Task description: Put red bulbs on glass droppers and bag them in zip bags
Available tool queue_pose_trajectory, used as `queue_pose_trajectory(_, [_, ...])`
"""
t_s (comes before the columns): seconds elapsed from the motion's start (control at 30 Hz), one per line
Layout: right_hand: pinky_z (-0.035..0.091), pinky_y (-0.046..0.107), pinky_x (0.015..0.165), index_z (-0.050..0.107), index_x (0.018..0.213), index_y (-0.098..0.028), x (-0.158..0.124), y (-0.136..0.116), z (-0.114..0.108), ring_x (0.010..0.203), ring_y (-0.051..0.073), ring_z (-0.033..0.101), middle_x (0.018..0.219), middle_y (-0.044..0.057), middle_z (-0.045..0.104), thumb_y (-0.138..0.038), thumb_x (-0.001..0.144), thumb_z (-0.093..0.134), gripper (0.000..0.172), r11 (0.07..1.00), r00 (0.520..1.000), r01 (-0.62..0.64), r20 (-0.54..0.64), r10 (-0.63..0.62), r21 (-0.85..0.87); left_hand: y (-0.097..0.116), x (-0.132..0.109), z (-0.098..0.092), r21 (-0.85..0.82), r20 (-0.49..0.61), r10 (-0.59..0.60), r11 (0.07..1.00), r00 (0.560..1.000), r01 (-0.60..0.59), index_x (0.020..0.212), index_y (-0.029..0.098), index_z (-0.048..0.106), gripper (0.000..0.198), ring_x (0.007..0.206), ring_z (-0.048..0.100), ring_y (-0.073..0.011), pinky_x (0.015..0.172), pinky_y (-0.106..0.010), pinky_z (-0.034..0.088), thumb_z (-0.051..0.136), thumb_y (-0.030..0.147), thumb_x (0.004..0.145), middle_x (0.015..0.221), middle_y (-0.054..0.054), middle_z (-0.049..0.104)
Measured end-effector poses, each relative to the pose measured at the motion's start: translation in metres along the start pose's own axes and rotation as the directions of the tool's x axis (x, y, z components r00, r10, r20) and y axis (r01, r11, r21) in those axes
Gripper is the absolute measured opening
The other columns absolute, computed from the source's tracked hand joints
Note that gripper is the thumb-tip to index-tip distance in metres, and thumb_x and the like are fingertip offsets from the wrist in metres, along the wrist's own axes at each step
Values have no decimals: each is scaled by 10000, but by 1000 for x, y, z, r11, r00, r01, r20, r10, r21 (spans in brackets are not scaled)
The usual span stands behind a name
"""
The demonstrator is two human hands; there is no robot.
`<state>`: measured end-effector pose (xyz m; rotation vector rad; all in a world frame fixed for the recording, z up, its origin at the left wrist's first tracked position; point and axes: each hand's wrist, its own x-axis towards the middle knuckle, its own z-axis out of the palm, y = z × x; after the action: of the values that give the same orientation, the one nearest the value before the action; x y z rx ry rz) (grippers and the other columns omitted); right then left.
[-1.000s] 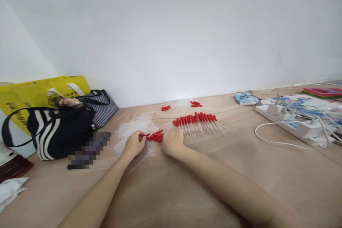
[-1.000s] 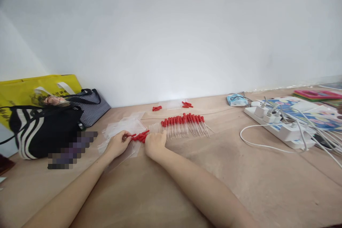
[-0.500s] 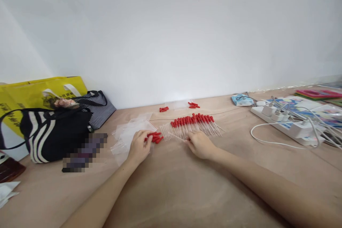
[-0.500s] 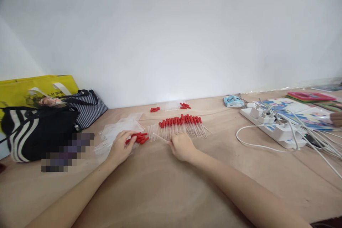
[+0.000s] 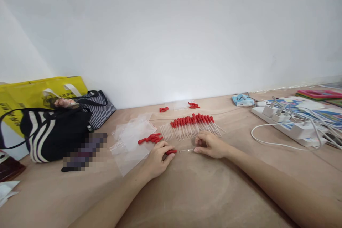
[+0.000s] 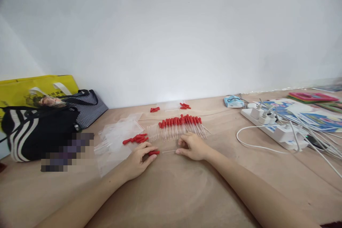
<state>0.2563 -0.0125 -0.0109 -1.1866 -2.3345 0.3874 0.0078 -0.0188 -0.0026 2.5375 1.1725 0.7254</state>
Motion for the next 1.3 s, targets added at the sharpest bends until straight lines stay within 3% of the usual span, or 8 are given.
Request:
queue_pose_trajectory(0.1, [357, 246, 642, 529, 768, -172, 4, -6, 10, 723, 139, 479, 770, 27, 555, -393, 700, 605, 244, 1000, 1000, 9, -18, -9, 13, -3, 3, 3, -4, -8, -9, 1000, 1000, 9, 851, 202, 653, 154, 766, 548, -166, 717, -304, 440, 520, 226, 777, 839, -40, 586])
queue_pose_trajectory(0.23, [337, 272, 671, 525, 721, -178, 5, -13, 19, 746, 148, 483, 761, 21, 561, -330, 768, 535, 159, 999, 999, -42, -13, 42, -30, -4, 4, 6, -22, -39, 14, 1000, 999, -15, 765, 179, 632, 149, 764, 538, -174, 717, -317, 423, 489, 198, 800, 796, -40, 599])
queue_pose_trajectory(0.33, [324, 296, 694, 503, 738, -179, 3, -17, 22, 741, 147, 496, 768, 18, 571, -294, 808, 476, 138, 995, 994, -98, -55, 96, -35, -2, 3, 7, -43, -83, 10, 999, 997, -13, 798, 185, 580, 152, 761, 530, -173, 719, -322, 412, 437, 216, 836, 788, -26, 603])
queue_pose_trajectory(0.47, [334, 268, 663, 458, 766, -180, 2, -24, 26, 634, 115, 491, 694, -5, 559, -255, 847, 399, 125, 990, 987, -112, -106, 120, 80, 1, 2, 9, -57, -86, -17, 998, 996, 12, 848, 183, 557, 174, 753, 535, -174, 709, -316, 408, 398, 252, 861, 791, -25, 607])
queue_pose_trajectory(0.63, [329, 269, 682, 446, 767, -180, 2, -29, 30, 619, 113, 496, 676, -10, 558, -262, 847, 401, 123, 990, 985, -91, -133, 105, 110, 0, 2, 10, -83, -87, 26, 996, 996, -33, 901, 196, 577, 191, 774, 544, -167, 730, -303, 401, 396, 244, 865, 809, -17, 625])
queue_pose_trajectory(0.83, [308, 274, 705, 493, 769, -183, 0, -31, 30, 611, 110, 505, 650, -22, 574, -285, 858, 391, 169, 994, 992, -71, -100, 79, 84, 3, 2, 8, -133, -83, 36, 990, 996, -46, 820, 174, 576, 203, 726, 548, -155, 688, -284, 413, 383, 226, 861, 761, -23, 618])
queue_pose_trajectory(1.07, [242, 271, 698, 539, 765, -188, -4, -35, 25, 592, 95, 492, 695, -21, 612, -267, 854, 398, 184, 999, 992, 16, -124, -21, -40, 6, 1, 8, -114, -54, 9, 993, 998, -16, 767, 168, 583, 161, 608, 522, -138, 593, -256, 403, 451, 244, 818, 666, -7, 599])
queue_pose_trajectory(1.3, [204, 277, 674, 560, 735, -179, -7, -38, 26, 566, 102, 467, 657, 2, 606, -282, 856, 378, 242, 983, 989, 68, -115, -89, -172, 11, -2, 6, -38, -51, 92, 995, 994, -94, 729, 179, 586, 175, 662, 537, -155, 666, -288, 409, 450, 245, 817, 671, -15, 615])
